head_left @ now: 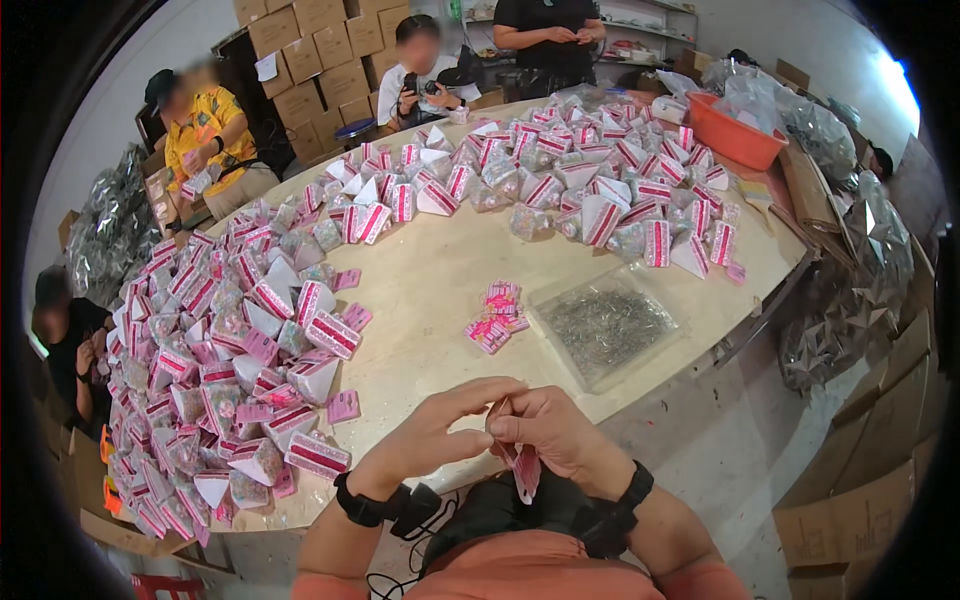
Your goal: The person repeatedly picks up small, triangular, cake-slice-shaped decorations and attaches pink tags to them. They handle the items one at a time, inserting the tags into the plastic packaging and placing the finished units on a large pile on the table. The task is performed in a repetitive loop throughout the clip.
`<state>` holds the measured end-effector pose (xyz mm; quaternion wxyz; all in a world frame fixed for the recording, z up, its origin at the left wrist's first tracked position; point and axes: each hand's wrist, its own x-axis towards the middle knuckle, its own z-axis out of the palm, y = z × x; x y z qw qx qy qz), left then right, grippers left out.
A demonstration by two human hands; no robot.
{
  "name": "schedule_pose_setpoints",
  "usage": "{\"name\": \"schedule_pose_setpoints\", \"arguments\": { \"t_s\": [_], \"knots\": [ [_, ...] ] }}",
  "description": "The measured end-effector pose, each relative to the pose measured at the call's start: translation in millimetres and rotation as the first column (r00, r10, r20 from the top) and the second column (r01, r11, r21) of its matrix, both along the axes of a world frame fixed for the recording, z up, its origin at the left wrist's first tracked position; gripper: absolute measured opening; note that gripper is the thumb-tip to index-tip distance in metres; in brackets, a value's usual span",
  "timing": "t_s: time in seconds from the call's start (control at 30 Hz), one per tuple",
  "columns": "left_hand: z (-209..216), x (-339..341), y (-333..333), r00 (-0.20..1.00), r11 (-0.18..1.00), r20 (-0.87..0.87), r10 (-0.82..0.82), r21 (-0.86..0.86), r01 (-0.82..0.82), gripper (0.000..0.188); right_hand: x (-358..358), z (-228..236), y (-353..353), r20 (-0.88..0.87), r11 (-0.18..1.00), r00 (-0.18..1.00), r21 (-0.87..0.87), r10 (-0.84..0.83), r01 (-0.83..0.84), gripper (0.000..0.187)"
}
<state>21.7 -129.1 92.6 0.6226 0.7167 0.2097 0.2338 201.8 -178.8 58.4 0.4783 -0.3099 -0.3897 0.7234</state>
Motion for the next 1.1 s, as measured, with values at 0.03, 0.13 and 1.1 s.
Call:
{"name": "schedule_pose_setpoints", "arguments": {
  "t_s": [0.03, 0.13, 1.1],
  "knots": [
    [-2, 0, -1, 0.998, 0.989, 0.016, 0.062, 0.135, -0.064, 0.048, 0, -2, -1, -0.025, 1.000, 1.000, -0.009, 0.003, -0.003, 0.016],
    [-9, -2, -6, 0.973, 0.861, 0.047, 0.227, 0.457, -0.223, 0.039, 3, -8, -1, -0.093, 0.999, 0.995, -0.041, 0.026, -0.030, 0.016],
    [-33, 15, -16, 0.921, 0.921, -0.015, 0.388, -0.010, -0.389, 0.019, -9, -5, -19, 0.509, 0.580, 0.421, 0.813, -0.751, 0.050, 0.012]
  ]
}}
